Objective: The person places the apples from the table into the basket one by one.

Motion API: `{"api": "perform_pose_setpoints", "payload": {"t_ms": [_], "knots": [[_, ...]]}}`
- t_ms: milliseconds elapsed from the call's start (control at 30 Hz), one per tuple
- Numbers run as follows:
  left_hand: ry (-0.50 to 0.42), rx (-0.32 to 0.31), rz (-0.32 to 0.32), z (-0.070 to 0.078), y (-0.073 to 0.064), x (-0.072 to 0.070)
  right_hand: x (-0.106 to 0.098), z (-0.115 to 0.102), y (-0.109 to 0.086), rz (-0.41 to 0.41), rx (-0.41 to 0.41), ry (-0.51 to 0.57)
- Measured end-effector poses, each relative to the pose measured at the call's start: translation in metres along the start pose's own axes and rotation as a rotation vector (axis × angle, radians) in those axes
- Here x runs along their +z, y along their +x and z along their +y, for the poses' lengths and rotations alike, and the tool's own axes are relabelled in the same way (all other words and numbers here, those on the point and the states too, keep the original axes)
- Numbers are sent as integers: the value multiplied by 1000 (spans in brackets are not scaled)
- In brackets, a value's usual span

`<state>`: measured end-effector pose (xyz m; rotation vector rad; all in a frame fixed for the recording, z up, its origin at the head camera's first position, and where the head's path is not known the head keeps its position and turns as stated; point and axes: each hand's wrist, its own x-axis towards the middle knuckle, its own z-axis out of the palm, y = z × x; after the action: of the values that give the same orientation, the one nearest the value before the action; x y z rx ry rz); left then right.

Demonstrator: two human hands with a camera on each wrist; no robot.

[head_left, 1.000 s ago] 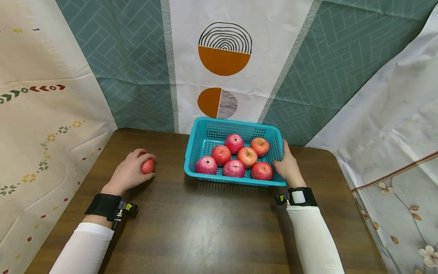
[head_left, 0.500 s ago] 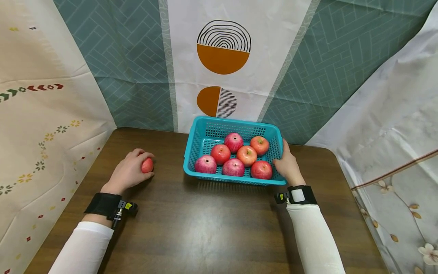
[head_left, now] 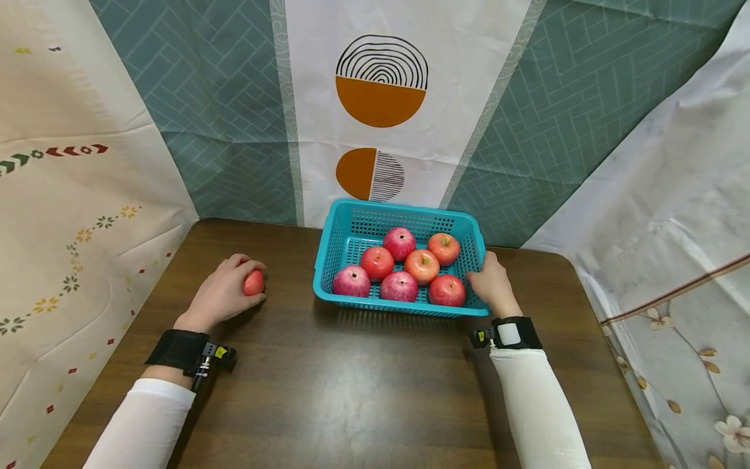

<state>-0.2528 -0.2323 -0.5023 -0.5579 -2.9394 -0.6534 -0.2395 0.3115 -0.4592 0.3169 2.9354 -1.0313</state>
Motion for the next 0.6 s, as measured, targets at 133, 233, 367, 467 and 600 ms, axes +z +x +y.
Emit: {"api": "perform_pose_setpoints", "payload": {"t_ms": [133,233,367,467,600], "knots": [[-13,12,12,3,2,0,0,-1,-1,-5,4,-2],[-30,13,14,6,4,-1,0,-1,0,-7,7,-6],[-47,12,15,10,6,-3,1,-1,0,-7,16,-12],[-53,17,19,13,8,-4,1,-1,0,-10,19,-11],[-68,15,25,16,12,-6,2,0,-1,-9,18,0]]}}
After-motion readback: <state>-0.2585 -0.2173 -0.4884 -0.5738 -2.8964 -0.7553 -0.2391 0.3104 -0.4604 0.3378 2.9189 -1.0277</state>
